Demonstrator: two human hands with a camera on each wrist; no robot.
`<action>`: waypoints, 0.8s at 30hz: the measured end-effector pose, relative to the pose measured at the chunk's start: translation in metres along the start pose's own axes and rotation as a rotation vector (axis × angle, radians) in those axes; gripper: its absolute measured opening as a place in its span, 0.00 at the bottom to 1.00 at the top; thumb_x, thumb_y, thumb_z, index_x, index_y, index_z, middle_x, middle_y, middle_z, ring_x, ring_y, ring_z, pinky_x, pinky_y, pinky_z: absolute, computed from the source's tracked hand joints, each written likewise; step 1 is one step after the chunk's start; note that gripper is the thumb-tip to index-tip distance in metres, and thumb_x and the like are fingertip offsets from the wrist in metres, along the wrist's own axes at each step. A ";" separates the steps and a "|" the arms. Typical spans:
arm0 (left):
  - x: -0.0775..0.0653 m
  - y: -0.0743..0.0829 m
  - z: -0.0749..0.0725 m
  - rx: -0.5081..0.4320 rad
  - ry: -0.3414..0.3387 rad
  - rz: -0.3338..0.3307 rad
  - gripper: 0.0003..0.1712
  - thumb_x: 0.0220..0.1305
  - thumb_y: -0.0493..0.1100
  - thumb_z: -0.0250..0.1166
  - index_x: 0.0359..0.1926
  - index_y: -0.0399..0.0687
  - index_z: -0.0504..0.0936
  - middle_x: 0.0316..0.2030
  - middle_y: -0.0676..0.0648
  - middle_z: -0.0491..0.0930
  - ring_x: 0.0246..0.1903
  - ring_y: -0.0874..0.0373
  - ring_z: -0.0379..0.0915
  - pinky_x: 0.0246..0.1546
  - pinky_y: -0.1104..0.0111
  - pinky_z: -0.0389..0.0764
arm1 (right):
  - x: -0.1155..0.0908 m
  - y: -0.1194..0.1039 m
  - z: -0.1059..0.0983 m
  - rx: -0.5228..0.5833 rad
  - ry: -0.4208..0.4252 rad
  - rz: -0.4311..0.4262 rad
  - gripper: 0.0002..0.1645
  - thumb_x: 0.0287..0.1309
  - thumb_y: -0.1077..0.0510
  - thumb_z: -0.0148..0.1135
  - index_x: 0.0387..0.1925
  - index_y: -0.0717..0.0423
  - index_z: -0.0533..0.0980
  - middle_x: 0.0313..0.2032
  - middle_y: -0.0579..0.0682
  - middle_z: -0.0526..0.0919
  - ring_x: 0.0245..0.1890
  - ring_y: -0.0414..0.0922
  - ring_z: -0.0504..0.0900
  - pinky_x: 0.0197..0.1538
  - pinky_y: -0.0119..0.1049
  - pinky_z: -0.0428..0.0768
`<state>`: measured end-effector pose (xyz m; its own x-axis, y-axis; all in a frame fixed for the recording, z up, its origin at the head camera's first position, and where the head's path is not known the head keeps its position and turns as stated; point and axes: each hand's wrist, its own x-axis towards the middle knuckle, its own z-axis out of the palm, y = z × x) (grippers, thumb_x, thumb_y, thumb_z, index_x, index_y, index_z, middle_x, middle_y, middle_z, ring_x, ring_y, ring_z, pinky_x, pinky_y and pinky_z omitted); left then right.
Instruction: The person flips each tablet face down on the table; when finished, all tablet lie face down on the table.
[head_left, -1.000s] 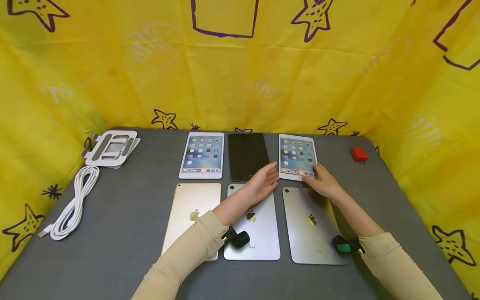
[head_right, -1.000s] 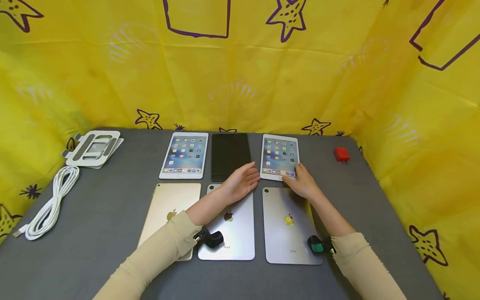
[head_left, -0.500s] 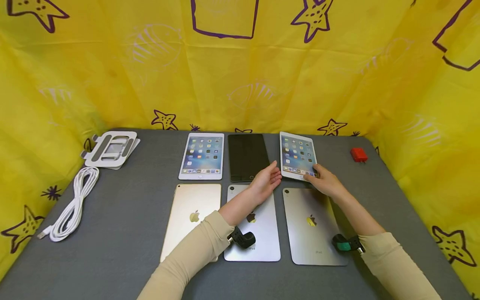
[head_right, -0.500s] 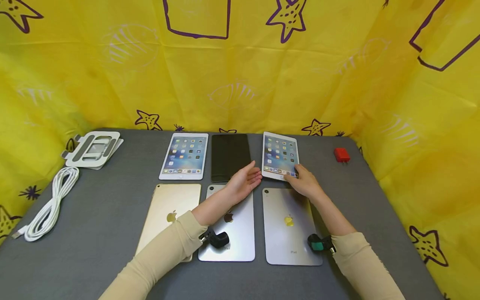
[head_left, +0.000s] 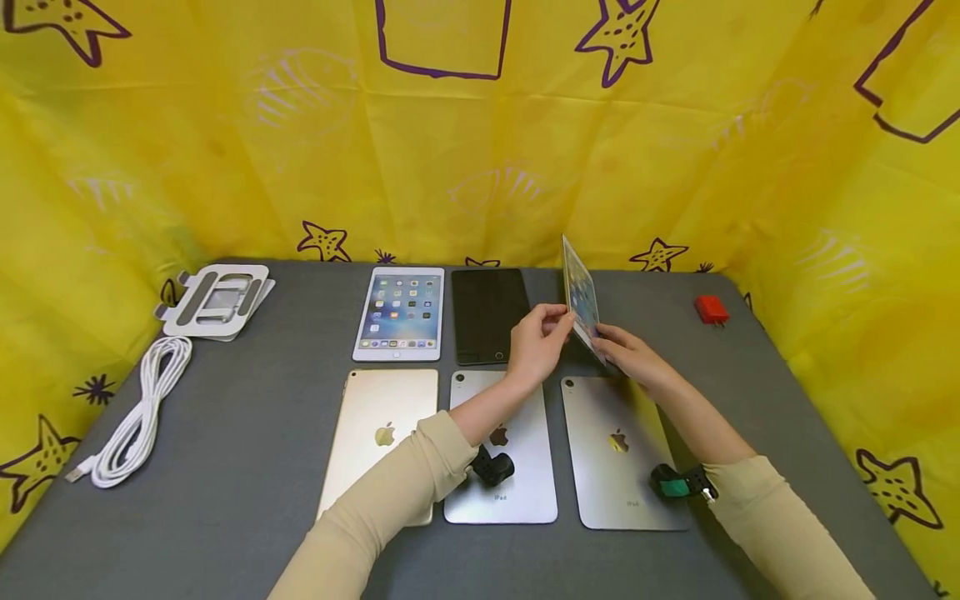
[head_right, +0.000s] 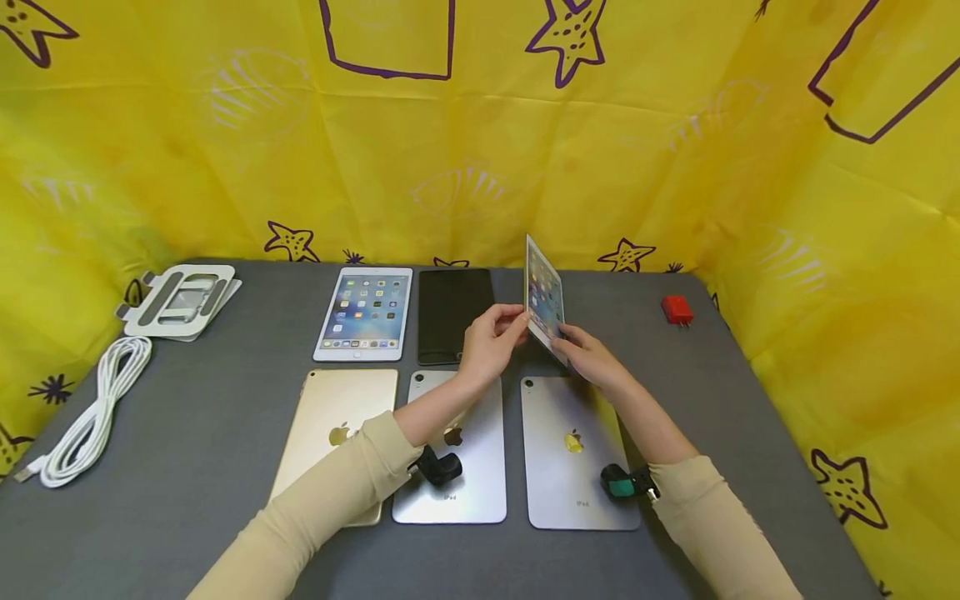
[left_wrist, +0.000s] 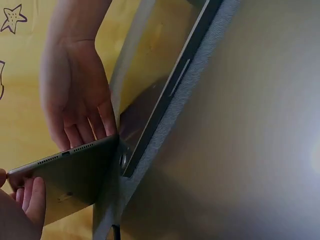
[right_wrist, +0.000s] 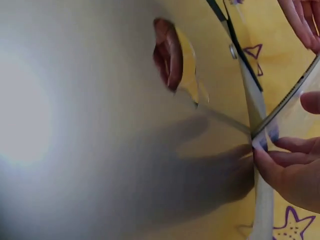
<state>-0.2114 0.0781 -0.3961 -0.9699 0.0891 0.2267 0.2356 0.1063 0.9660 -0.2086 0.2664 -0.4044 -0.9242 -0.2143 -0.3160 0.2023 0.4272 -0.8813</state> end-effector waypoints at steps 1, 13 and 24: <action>0.001 0.001 0.000 -0.024 -0.004 -0.003 0.14 0.68 0.42 0.62 0.49 0.36 0.81 0.40 0.42 0.84 0.38 0.48 0.83 0.34 0.75 0.81 | 0.001 0.000 0.001 0.029 -0.012 -0.008 0.40 0.74 0.49 0.46 0.75 0.65 0.45 0.73 0.67 0.48 0.71 0.63 0.52 0.70 0.58 0.51; 0.001 0.016 0.007 -0.045 -0.076 -0.030 0.19 0.65 0.49 0.66 0.52 0.45 0.78 0.47 0.50 0.81 0.46 0.60 0.78 0.41 0.71 0.80 | 0.004 -0.006 -0.002 0.161 -0.040 -0.019 0.37 0.76 0.51 0.44 0.73 0.70 0.47 0.71 0.68 0.53 0.70 0.62 0.56 0.65 0.48 0.67; 0.004 0.015 0.018 -0.043 -0.075 0.001 0.22 0.64 0.48 0.67 0.57 0.45 0.77 0.52 0.49 0.80 0.47 0.57 0.79 0.42 0.73 0.79 | 0.002 -0.044 -0.024 0.134 0.177 -0.192 0.31 0.74 0.50 0.48 0.70 0.63 0.61 0.67 0.62 0.64 0.55 0.47 0.75 0.59 0.47 0.73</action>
<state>-0.2108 0.0974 -0.3833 -0.9618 0.1638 0.2195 0.2324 0.0641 0.9705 -0.2275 0.2679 -0.3579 -0.9895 -0.1186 -0.0829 0.0480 0.2710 -0.9614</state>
